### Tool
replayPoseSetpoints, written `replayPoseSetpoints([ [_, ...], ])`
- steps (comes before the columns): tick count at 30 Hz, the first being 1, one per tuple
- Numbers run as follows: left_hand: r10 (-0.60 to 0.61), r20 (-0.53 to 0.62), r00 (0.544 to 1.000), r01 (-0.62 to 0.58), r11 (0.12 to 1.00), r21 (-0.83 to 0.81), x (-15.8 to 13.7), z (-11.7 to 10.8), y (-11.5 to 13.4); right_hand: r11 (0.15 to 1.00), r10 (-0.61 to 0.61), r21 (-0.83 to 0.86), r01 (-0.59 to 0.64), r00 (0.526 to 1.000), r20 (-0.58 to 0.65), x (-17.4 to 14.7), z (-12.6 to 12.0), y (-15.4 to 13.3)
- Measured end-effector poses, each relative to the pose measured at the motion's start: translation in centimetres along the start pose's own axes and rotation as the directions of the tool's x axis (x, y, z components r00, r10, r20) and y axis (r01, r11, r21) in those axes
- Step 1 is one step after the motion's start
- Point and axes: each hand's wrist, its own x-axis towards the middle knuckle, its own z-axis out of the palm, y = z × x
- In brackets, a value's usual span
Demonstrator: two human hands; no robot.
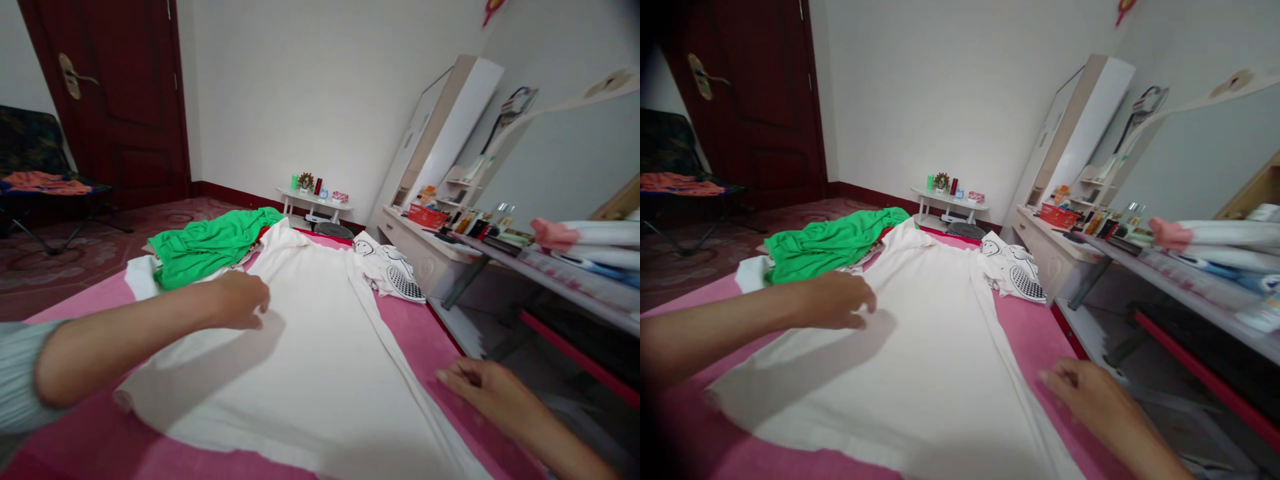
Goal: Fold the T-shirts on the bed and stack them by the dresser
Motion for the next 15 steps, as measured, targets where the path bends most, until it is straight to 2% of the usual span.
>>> replayPoseSetpoints([
  [2, 0.082, 0.023, 0.996, -0.082, 0.997, 0.013, 4.2, 1.5, 2.6, 0.992, -0.124, -0.029, 0.125, 0.992, 0.029, 3.2, 1.3, -1.0],
  [3, 0.108, 0.02, 0.994, -0.109, 0.994, 0.026, 6.1, 2.5, 3.5, 0.988, -0.157, -0.011, 0.157, 0.988, 0.005, 4.9, 2.0, -1.2],
  [5, 0.05, -0.017, 0.999, -0.049, 0.997, 0.061, 9.6, 5.0, 4.6, 0.984, -0.177, 0.017, 0.179, 0.981, -0.077, 8.0, 3.4, -1.1],
  [7, -0.024, -0.06, 0.998, 0.026, 0.999, 0.046, 12.1, 7.5, 4.6, 0.985, -0.173, -0.017, 0.173, 0.97, -0.17, 10.9, 4.2, -0.7],
  [11, -0.09, -0.146, 0.985, 0.095, 0.995, 0.027, 14.6, 11.2, 3.2, 0.982, -0.162, -0.141, 0.125, 0.945, -0.286, 15.9, 5.1, -0.1],
  [15, -0.08, -0.181, 0.98, 0.087, 0.996, 0.027, 15.1, 12.4, 2.4, 0.986, -0.129, -0.148, 0.078, 0.92, -0.371, 20.4, 5.9, -0.9],
])
